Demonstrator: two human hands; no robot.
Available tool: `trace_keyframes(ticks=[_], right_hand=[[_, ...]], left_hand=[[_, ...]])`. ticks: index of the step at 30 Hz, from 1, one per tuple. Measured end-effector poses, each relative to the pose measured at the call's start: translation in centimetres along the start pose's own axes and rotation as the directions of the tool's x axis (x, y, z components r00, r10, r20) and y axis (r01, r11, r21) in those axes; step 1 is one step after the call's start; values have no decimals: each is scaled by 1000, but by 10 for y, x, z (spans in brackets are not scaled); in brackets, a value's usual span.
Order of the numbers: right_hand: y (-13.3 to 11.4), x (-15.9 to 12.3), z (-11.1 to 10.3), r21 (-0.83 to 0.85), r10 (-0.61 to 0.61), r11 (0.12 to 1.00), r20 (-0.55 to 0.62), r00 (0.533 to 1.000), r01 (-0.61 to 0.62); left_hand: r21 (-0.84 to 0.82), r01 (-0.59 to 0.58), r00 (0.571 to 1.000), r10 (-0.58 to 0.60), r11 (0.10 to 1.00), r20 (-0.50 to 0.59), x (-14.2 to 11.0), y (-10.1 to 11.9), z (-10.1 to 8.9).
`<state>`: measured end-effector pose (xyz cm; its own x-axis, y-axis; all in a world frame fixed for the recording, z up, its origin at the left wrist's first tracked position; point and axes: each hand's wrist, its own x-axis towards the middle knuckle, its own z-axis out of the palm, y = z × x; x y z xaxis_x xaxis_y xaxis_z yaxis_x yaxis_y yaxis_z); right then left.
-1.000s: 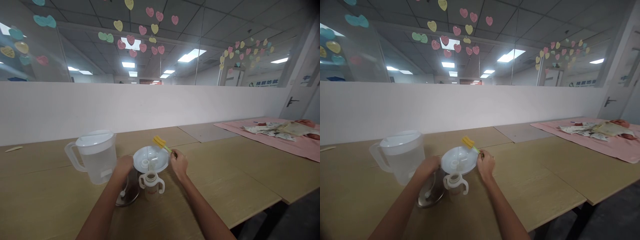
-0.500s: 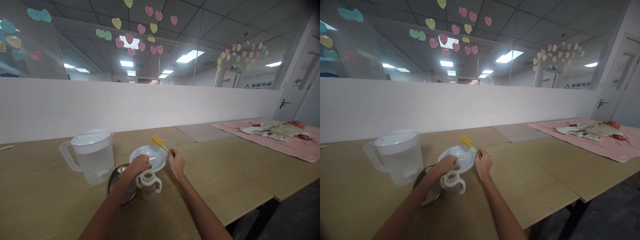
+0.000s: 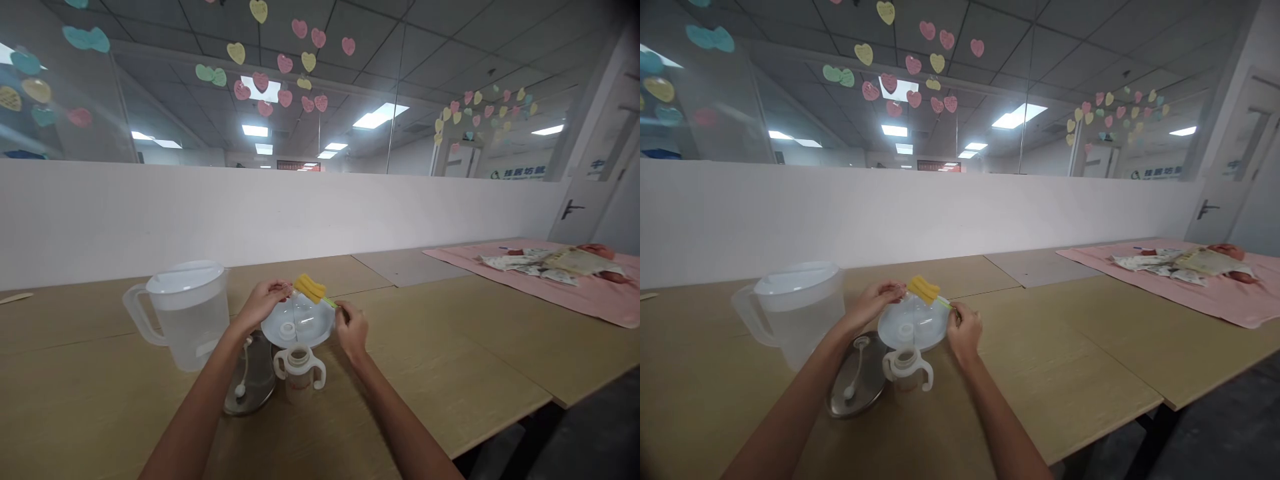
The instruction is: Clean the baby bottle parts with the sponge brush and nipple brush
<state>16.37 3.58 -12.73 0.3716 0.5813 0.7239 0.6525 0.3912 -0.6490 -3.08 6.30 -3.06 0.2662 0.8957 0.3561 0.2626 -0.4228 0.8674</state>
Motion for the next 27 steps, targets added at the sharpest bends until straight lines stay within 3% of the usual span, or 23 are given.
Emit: trace_keyframes(ticks=[7, 9, 10, 11, 13, 15, 21, 24, 27], right_hand=[[1, 2, -2, -107, 56, 993, 9, 998, -54], [0, 1, -3, -99, 28, 995, 26, 999, -25], [-1, 1, -4, -78, 9, 997, 30, 1000, -6], [-2, 1, -4, -51, -9, 999, 27, 1000, 10], [-5, 1, -6, -14, -33, 999, 10, 999, 34], [-6, 1, -7, -10, -32, 999, -10, 999, 32], [-2, 2, -6, -92, -36, 995, -9, 999, 35], [-1, 1, -4, -134, -69, 988, 31, 997, 73], [-1, 0, -3, -160, -82, 983, 51, 995, 89]], left_hand=[[-118, 33, 999, -35, 992, -16, -6, 8, 1], [14, 21, 999, -21, 1000, -50, -8, 12, -4], [168, 30, 997, -18, 985, -76, -9, 13, -8], [356, 57, 994, -22, 933, -103, -9, 14, -11], [671, 135, 988, -50, 729, -144, -12, 13, -19], [800, 189, 982, -129, 570, -140, -15, 10, -26], [845, 227, 900, -435, 485, 7, -24, -5, -33], [861, 236, 868, -495, 450, 21, -26, -8, -35], [884, 218, 867, -499, 414, 20, -26, -9, -32]])
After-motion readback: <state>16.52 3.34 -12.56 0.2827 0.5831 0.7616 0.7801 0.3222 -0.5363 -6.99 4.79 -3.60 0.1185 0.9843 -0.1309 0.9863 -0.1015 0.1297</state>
